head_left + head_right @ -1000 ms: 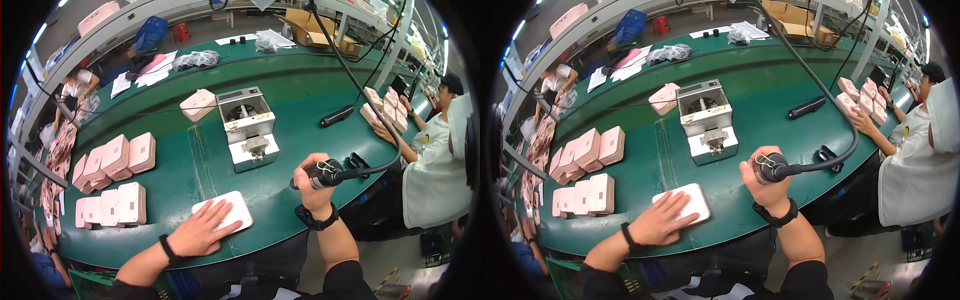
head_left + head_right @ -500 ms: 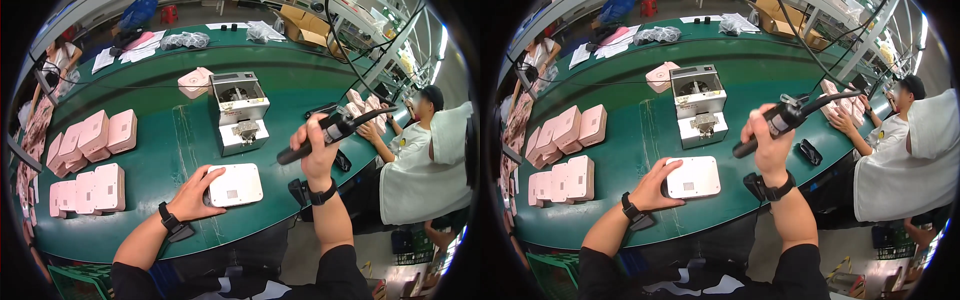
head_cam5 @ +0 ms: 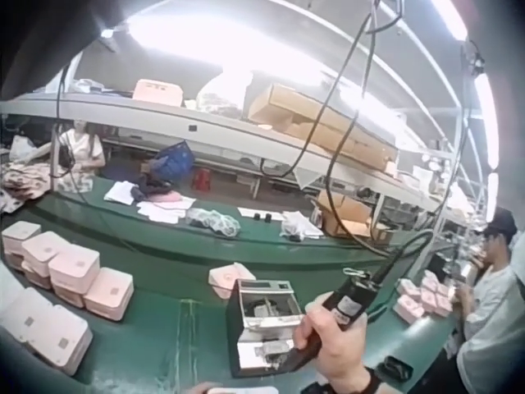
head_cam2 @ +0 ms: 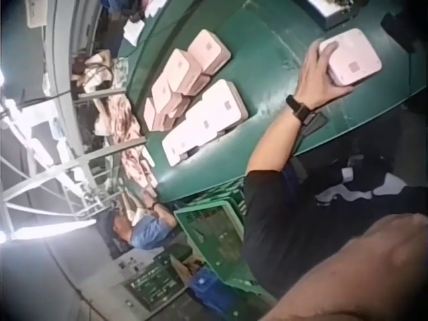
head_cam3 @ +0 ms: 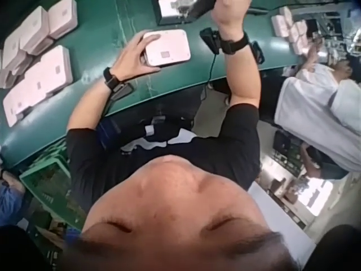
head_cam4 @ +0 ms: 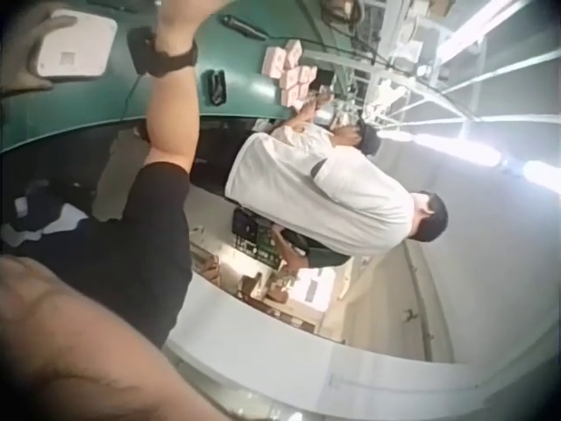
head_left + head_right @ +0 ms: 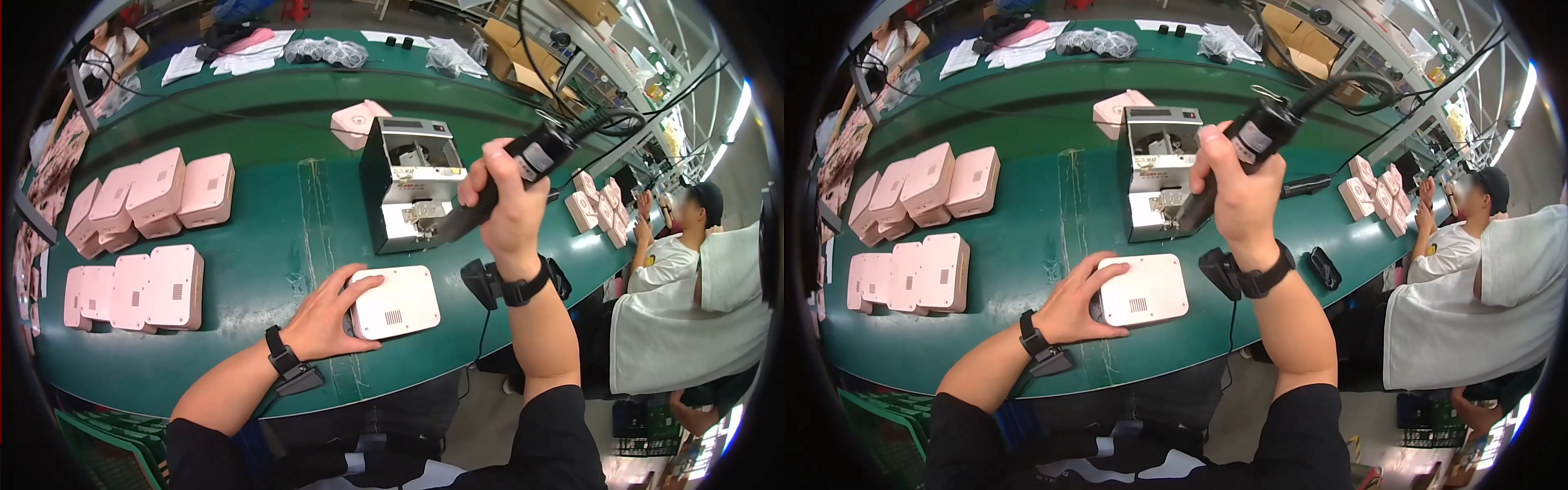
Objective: The person picks up a pink electronic device, drives screws into the back panel using a power screwdriver, and then wipes the front by hand before setting it aside.
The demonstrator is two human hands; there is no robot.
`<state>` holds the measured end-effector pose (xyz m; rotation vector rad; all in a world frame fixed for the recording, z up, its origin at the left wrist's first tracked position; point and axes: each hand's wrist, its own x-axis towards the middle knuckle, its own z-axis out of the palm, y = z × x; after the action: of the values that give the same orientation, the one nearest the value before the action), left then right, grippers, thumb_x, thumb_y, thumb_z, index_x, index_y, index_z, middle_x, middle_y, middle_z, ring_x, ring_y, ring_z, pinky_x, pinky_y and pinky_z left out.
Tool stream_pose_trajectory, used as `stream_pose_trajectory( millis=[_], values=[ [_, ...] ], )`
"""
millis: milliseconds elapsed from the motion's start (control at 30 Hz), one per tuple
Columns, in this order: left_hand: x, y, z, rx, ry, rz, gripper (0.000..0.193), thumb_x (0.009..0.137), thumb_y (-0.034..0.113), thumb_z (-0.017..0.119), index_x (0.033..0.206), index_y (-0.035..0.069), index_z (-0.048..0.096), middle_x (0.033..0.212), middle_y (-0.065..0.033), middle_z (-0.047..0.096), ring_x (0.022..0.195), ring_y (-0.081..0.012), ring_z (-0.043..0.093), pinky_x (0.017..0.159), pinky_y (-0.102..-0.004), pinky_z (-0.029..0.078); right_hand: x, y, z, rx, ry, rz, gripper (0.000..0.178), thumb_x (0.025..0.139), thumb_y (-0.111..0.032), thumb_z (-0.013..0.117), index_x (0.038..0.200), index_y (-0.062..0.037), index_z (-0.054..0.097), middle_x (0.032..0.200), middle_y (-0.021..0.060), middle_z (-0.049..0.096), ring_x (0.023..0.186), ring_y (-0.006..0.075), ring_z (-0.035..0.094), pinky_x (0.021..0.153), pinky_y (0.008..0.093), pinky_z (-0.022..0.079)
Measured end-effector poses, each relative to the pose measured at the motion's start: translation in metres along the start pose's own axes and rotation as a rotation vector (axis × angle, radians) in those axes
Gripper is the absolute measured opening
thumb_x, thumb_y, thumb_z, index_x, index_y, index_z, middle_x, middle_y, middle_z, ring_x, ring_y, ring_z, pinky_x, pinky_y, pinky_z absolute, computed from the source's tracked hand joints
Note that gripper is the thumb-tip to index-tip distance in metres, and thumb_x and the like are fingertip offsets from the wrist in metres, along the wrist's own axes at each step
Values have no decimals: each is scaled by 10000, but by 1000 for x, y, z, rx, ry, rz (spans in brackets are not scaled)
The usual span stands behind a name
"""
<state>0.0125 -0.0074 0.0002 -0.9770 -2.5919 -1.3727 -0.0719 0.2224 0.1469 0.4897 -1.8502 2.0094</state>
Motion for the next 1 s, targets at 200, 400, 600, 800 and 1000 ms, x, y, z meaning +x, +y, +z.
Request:
stream_pose_trajectory(
  millis=[200, 400, 600, 800, 1000],
  values=[
    [3, -3, -1, -4, -43, 7, 907, 609, 298, 906, 1405, 198, 485, 1364, -162, 447, 1187, -382, 537, 970, -453, 496, -25, -13, -8, 28, -48, 45, 156, 954, -200, 584, 946, -58, 519, 645, 51, 510, 514, 160, 494, 525, 344, 438],
    [3, -1, 1, -12, -45, -17, 873, 611, 276, 898, 1387, 207, 503, 1360, -150, 452, 1189, -374, 536, 977, -446, 493, -32, -9, -13, -6, -52, 52, 161, 951, -211, 573, 928, -68, 502, 639, 45, 497, 511, 152, 482, 530, 339, 437],
    [4, -2, 2, -8, -46, -43, 863, 612, 260, 892, 1384, 206, 509, 1355, -145, 455, 1181, -368, 539, 976, -447, 491, -33, 7, -17, 16, -32, 84, 178, 945, -223, 564, 919, -63, 488, 636, 45, 491, 507, 149, 474, 532, 336, 441],
    [4, -3, 1, 10, -19, -17, 828, 608, 304, 907, 1343, 179, 546, 1345, -156, 474, 1144, -371, 571, 946, -433, 508, -37, 13, -18, 71, -22, 109, 206, 936, -245, 561, 912, -59, 476, 638, 50, 486, 509, 152, 477, 529, 338, 443],
    [3, -3, 1, -5, -16, -21, 821, 612, 306, 905, 1341, 185, 548, 1338, -154, 478, 1148, -372, 566, 946, -435, 507, -38, 15, -15, 68, -49, 101, 198, 946, -238, 563, 930, -57, 485, 644, 52, 485, 508, 158, 476, 528, 342, 441]
  ],
)
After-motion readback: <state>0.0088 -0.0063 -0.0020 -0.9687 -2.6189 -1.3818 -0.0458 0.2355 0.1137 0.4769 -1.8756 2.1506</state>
